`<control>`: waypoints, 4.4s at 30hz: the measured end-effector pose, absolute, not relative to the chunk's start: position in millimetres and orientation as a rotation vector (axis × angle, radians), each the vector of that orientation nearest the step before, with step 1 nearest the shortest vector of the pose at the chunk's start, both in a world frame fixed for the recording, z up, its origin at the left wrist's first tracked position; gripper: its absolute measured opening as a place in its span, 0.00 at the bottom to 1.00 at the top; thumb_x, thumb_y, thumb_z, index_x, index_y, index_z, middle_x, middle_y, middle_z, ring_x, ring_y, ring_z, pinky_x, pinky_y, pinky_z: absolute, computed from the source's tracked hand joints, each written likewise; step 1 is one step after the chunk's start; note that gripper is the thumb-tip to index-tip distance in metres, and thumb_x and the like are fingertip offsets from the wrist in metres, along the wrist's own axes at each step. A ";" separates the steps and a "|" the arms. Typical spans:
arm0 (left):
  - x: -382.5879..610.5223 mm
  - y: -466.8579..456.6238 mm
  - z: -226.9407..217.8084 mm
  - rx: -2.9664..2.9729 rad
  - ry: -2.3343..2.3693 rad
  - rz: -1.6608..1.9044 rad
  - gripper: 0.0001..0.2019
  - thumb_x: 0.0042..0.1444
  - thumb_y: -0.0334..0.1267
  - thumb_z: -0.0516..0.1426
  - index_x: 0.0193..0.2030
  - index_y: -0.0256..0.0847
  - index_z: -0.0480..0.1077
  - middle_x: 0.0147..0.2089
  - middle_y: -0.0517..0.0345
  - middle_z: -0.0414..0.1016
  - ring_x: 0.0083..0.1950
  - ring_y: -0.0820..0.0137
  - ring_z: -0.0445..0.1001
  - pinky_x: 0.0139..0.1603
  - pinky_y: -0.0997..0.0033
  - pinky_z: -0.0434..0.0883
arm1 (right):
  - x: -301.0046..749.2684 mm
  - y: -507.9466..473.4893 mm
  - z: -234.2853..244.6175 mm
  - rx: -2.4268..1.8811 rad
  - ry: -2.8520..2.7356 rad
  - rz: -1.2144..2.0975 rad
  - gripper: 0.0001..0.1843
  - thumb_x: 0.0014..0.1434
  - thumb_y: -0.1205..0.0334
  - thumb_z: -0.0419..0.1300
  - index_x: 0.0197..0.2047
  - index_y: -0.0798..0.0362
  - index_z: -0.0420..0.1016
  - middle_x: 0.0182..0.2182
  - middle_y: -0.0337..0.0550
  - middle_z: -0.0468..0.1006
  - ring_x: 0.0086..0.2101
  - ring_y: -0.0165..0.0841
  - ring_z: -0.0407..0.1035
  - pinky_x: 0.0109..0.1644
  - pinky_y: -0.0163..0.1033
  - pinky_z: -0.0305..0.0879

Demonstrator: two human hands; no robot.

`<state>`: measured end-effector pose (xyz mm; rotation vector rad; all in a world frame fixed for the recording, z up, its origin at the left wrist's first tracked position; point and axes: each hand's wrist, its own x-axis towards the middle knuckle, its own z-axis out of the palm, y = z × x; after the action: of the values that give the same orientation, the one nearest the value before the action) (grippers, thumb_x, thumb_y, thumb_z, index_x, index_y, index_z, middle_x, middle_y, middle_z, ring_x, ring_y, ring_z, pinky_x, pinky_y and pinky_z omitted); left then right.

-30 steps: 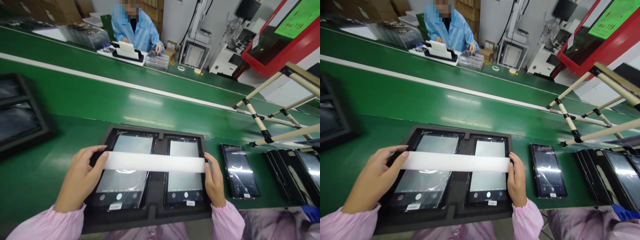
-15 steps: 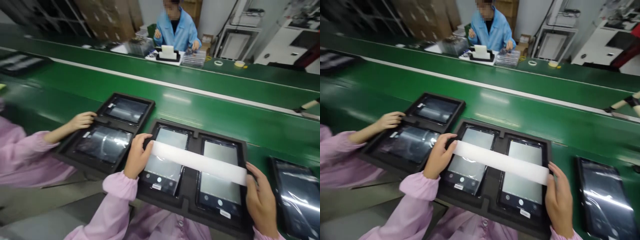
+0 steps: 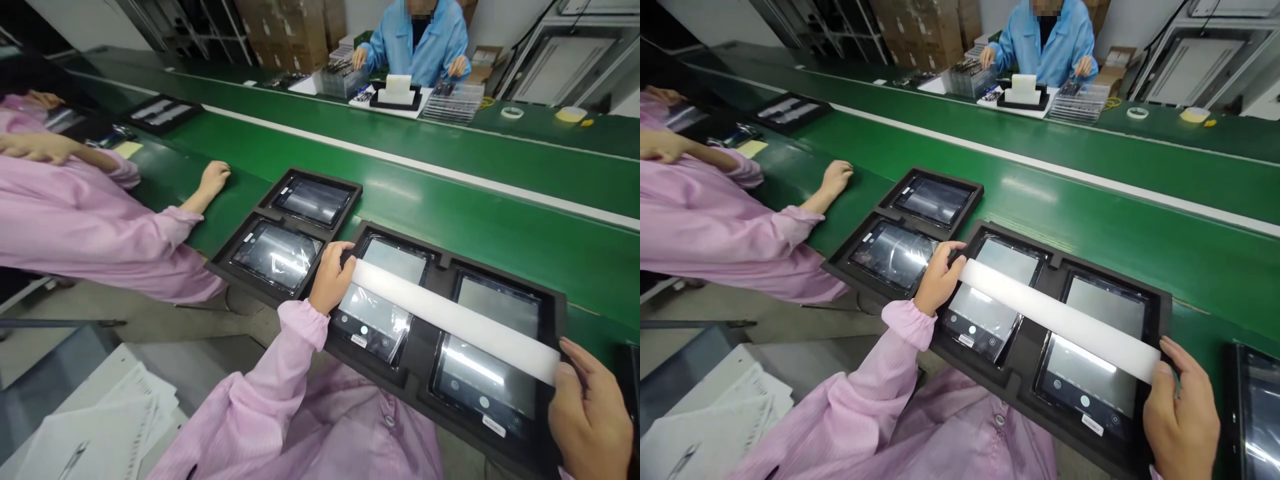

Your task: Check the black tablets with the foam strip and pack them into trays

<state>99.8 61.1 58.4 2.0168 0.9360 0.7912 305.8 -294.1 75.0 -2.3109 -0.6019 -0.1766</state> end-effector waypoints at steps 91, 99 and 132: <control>21.9 -39.8 56.1 2.690 -0.035 0.535 0.21 0.67 0.28 0.54 0.66 0.43 0.65 0.58 0.51 0.81 0.66 0.60 0.73 0.76 0.42 0.59 | 240.5 -348.6 43.8 -2.040 -0.452 0.028 0.32 0.64 0.41 0.64 0.65 0.49 0.72 0.70 0.54 0.63 0.69 0.52 0.57 0.73 0.60 0.52; 22.0 -34.2 39.5 2.631 0.042 0.618 0.25 0.67 0.30 0.56 0.69 0.46 0.64 0.61 0.51 0.78 0.67 0.58 0.73 0.76 0.43 0.62 | 237.9 -346.2 46.1 -2.099 -0.526 -0.025 0.29 0.66 0.49 0.62 0.66 0.52 0.69 0.70 0.56 0.63 0.69 0.49 0.57 0.74 0.60 0.51; 27.8 -57.2 41.4 2.184 0.767 1.109 0.10 0.66 0.41 0.60 0.52 0.47 0.77 0.49 0.60 0.83 0.49 0.61 0.83 0.60 0.53 0.78 | 239.2 -355.6 38.0 -1.829 -0.280 0.096 0.28 0.67 0.48 0.64 0.65 0.49 0.70 0.70 0.53 0.64 0.68 0.48 0.60 0.72 0.59 0.58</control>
<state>27.8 -57.2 41.4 2.1840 0.7671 1.1093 239.2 -355.6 38.0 -1.8290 -0.2804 0.0956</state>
